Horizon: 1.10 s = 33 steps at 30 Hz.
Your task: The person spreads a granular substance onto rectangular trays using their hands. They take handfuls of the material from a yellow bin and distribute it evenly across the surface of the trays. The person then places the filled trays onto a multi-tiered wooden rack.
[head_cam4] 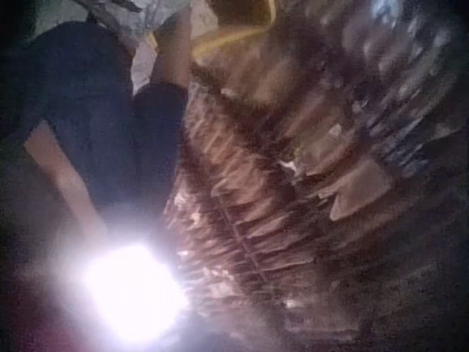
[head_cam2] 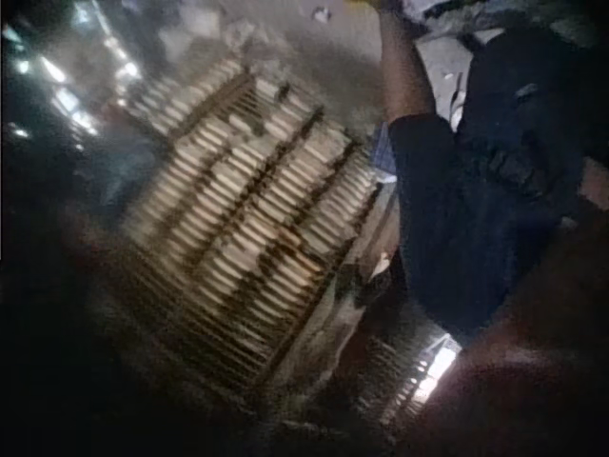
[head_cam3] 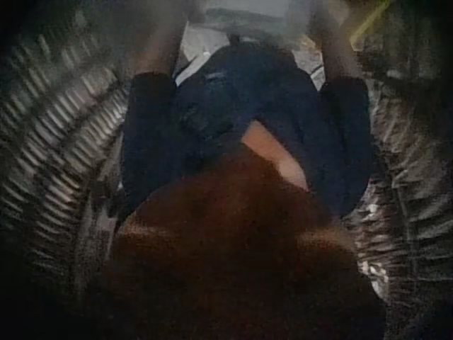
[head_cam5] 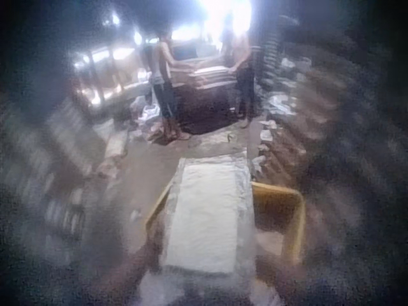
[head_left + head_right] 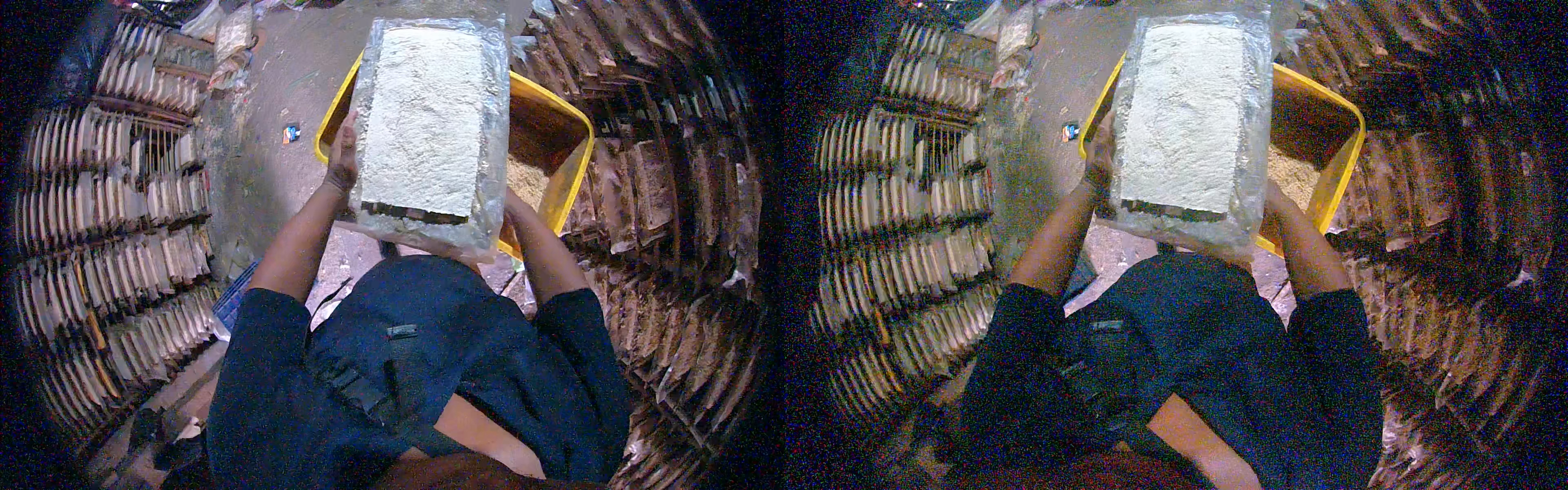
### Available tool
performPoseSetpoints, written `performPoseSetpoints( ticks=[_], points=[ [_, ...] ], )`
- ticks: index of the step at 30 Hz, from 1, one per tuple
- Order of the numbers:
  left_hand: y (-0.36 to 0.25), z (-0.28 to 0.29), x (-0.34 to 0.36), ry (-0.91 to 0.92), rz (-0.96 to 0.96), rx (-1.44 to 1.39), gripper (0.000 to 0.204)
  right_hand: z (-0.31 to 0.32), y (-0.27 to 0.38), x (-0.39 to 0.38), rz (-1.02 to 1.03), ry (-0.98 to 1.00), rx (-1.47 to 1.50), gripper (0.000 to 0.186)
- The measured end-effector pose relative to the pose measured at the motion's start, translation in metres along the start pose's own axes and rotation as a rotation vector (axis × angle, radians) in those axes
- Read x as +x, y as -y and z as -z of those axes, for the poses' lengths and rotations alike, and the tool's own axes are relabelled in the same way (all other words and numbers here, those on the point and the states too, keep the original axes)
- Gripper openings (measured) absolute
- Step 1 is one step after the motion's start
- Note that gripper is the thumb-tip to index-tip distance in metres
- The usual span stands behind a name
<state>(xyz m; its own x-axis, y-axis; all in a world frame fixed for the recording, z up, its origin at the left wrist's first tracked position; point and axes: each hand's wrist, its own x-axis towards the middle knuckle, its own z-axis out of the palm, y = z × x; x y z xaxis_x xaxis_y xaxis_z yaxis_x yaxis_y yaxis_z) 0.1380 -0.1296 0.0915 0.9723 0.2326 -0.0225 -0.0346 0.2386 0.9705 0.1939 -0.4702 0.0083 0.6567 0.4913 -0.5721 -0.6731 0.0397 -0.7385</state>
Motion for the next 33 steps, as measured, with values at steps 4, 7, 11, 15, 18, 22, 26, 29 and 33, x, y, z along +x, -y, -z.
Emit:
performPoseSetpoints(
  ticks=[4,7,11,15,18,22,26,29,33],
  points=[
    [0.016,0.014,-0.001,-0.135,-0.130,0.381,0.068,0.037,-0.015,-0.023,-0.119,0.028,-0.055,0.041],
    [0.013,0.025,0.008,-0.300,-0.132,0.930,0.051,0.088,-0.001,-0.045,0.137,-0.169,-0.765,0.047],
    [-0.001,0.036,0.013,-0.216,0.151,1.062,0.030,0.038,0.036,-0.091,0.121,-0.340,-0.085,0.053],
    [-0.007,0.033,0.013,-0.273,0.070,1.187,0.031,0.011,0.029,-0.107,0.110,-0.584,0.202,0.041],
    [-0.002,0.027,0.018,-0.270,0.010,1.212,0.031,0.044,0.005,-0.098,0.083,-0.528,0.182,0.027],
    [-0.003,0.023,0.018,-0.383,0.146,1.206,0.033,0.026,0.010,-0.102,0.138,-0.496,0.173,0.023],
    [-0.026,0.019,0.017,-0.266,0.384,1.185,0.032,0.014,0.009,-0.107,0.177,-0.514,0.212,0.018],
    [-0.020,0.033,0.026,-0.174,0.457,1.190,0.032,0.032,0.000,-0.100,0.158,-0.442,0.187,0.016],
    [-0.010,0.039,0.032,0.024,0.249,1.150,0.032,0.050,-0.010,-0.099,0.210,-0.333,0.183,0.014]
  ],
)
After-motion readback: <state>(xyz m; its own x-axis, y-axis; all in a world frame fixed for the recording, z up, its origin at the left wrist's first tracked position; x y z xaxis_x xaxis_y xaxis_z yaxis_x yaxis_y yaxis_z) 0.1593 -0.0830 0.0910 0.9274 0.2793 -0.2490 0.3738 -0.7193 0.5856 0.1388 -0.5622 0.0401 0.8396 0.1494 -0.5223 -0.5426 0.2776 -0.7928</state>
